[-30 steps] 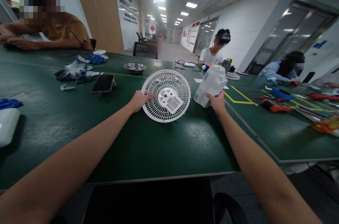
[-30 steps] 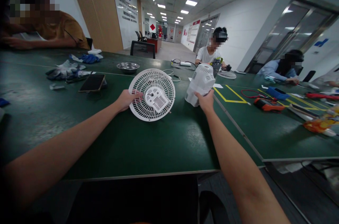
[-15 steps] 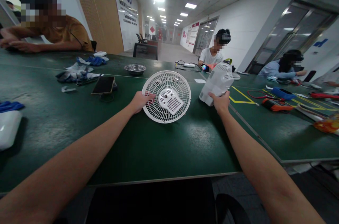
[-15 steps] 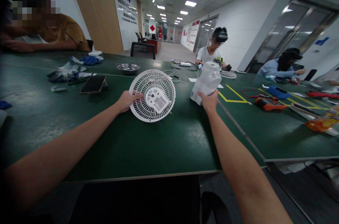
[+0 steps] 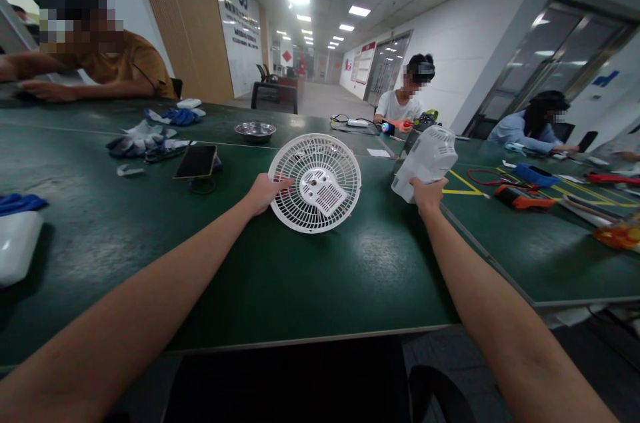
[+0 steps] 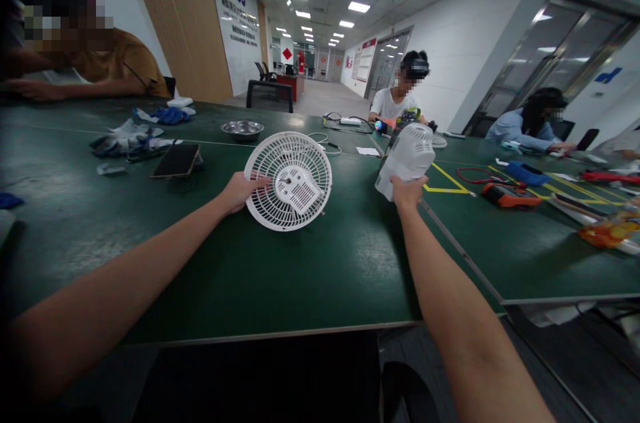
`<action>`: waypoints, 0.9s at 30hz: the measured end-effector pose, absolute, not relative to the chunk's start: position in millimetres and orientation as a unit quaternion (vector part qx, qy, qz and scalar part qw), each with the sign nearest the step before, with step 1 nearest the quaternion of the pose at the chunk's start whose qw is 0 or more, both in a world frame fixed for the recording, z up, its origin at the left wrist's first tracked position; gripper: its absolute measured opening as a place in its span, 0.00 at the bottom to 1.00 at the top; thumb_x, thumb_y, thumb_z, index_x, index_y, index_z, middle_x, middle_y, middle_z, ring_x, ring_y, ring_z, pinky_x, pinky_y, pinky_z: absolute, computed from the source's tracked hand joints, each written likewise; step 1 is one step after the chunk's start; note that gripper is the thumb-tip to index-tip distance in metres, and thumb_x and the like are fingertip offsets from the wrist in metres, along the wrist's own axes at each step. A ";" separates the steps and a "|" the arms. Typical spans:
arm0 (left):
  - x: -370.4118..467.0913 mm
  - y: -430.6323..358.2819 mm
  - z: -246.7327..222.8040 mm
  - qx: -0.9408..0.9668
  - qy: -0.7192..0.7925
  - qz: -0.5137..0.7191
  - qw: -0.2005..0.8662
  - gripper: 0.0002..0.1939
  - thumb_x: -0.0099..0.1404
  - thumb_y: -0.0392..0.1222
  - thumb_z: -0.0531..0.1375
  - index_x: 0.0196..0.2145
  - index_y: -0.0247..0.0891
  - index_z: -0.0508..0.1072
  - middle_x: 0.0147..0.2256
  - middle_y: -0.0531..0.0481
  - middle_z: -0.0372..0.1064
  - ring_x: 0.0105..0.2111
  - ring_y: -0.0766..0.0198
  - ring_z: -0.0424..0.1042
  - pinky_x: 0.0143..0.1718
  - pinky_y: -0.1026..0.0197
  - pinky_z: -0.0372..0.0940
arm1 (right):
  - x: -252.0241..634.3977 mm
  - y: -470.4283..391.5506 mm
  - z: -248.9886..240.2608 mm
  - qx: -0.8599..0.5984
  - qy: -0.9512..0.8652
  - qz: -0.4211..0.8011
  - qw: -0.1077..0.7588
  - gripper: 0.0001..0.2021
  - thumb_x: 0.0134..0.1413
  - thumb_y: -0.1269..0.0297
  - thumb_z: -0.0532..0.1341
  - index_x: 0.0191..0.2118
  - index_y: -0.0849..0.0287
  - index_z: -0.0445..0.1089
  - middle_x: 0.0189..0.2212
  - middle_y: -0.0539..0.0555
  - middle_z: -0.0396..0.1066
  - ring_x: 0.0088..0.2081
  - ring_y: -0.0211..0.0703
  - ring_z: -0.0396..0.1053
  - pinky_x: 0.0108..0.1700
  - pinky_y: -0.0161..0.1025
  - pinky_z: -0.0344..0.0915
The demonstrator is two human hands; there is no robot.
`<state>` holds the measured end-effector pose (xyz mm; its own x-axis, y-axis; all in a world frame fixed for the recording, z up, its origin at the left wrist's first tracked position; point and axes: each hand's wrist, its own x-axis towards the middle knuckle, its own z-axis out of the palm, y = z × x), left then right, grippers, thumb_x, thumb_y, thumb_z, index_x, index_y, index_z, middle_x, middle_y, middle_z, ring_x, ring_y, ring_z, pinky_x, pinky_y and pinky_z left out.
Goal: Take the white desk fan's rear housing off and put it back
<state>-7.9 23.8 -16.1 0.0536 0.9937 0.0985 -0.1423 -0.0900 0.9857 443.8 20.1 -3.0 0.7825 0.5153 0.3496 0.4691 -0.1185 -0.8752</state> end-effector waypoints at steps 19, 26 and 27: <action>-7.0 19.7 -11.5 0.496 0.437 0.532 0.529 0.10 0.57 0.34 0.70 0.37 0.31 0.78 0.33 0.43 0.78 0.31 0.57 0.78 0.41 0.49 0.74 | 471.3 40.3 6.5 -0.519 -0.422 -0.066 0.741 0.37 0.41 0.54 0.70 0.57 0.58 0.59 0.52 0.60 0.70 0.50 0.51 0.73 0.54 0.52 0.68; -5.5 16.0 -7.3 0.492 0.443 0.534 0.526 0.09 0.57 0.33 0.70 0.37 0.31 0.79 0.33 0.42 0.78 0.32 0.57 0.78 0.40 0.49 0.74 | 472.8 40.4 5.3 -0.505 -0.435 -0.069 0.743 0.37 0.44 0.53 0.69 0.59 0.59 0.58 0.54 0.60 0.68 0.53 0.50 0.71 0.57 0.52 0.65; -6.0 16.5 -8.1 0.495 0.442 0.531 0.526 0.09 0.57 0.33 0.70 0.37 0.31 0.79 0.34 0.42 0.78 0.32 0.56 0.78 0.40 0.49 0.74 | 472.5 40.0 5.7 -0.506 -0.437 -0.070 0.740 0.37 0.45 0.52 0.69 0.59 0.59 0.57 0.54 0.60 0.67 0.53 0.50 0.70 0.57 0.52 0.65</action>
<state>-6.0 16.5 -8.1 0.0449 0.9971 0.0615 -0.1218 -0.0556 0.9910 472.5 40.0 5.7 0.6086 0.3388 0.7175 0.5462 0.4771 -0.6885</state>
